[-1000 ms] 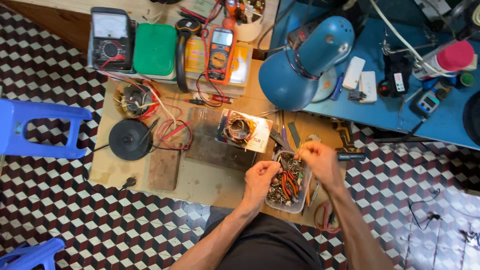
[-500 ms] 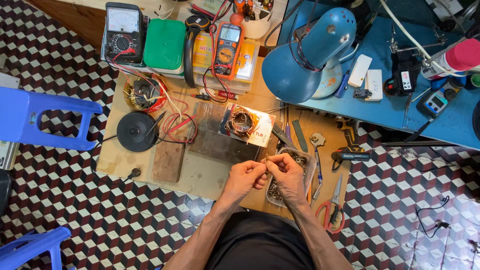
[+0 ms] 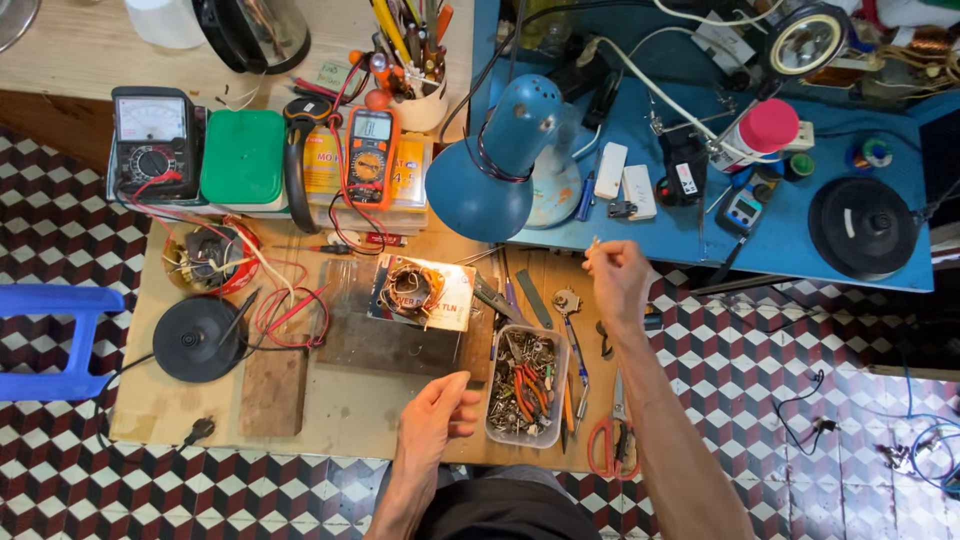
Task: The person works on a small electrical component, likely a motor stator, using pliers and a small vacuum to remove debris and adjust internal parts. They repeatedly inspect the component under a desk lamp and manipulate wires and internal structures with their hands and tools.
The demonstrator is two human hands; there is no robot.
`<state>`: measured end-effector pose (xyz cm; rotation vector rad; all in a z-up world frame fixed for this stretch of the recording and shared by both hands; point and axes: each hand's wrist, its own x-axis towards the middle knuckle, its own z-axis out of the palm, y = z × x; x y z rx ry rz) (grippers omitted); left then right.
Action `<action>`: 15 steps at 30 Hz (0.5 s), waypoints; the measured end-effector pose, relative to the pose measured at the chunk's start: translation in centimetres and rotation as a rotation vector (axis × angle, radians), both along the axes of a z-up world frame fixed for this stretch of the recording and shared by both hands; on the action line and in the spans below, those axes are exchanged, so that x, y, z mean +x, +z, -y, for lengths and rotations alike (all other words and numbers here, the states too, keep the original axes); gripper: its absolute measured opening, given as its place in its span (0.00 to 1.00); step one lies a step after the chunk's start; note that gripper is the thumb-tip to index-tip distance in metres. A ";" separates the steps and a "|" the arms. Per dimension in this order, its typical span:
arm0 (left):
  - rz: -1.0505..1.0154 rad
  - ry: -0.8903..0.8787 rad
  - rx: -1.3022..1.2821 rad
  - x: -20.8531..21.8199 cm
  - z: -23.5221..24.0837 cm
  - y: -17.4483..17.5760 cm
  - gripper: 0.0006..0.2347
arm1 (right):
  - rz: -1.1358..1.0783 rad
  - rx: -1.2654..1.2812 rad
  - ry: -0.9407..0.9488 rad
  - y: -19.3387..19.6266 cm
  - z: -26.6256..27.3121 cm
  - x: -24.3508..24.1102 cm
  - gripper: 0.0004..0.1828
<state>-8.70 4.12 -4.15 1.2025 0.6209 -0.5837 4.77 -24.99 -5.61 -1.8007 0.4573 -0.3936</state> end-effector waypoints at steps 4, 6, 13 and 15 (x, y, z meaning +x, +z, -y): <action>-0.057 0.018 0.097 -2.7 -2.3 -1.6 0.17 | -0.160 -0.271 -0.105 -1.5 3.4 4.6 0.07; -0.107 0.066 0.115 -3.3 -2.9 -2.7 0.17 | -0.068 -0.492 -0.107 -3.2 3.1 6.0 0.06; -0.010 0.043 0.101 -2.7 -3.0 -1.8 0.15 | 0.041 -0.704 -0.220 -6.5 2.5 7.7 0.03; 0.061 0.009 0.142 -1.9 -2.6 -0.2 0.14 | 0.145 -0.807 -0.182 -6.0 2.8 7.1 0.02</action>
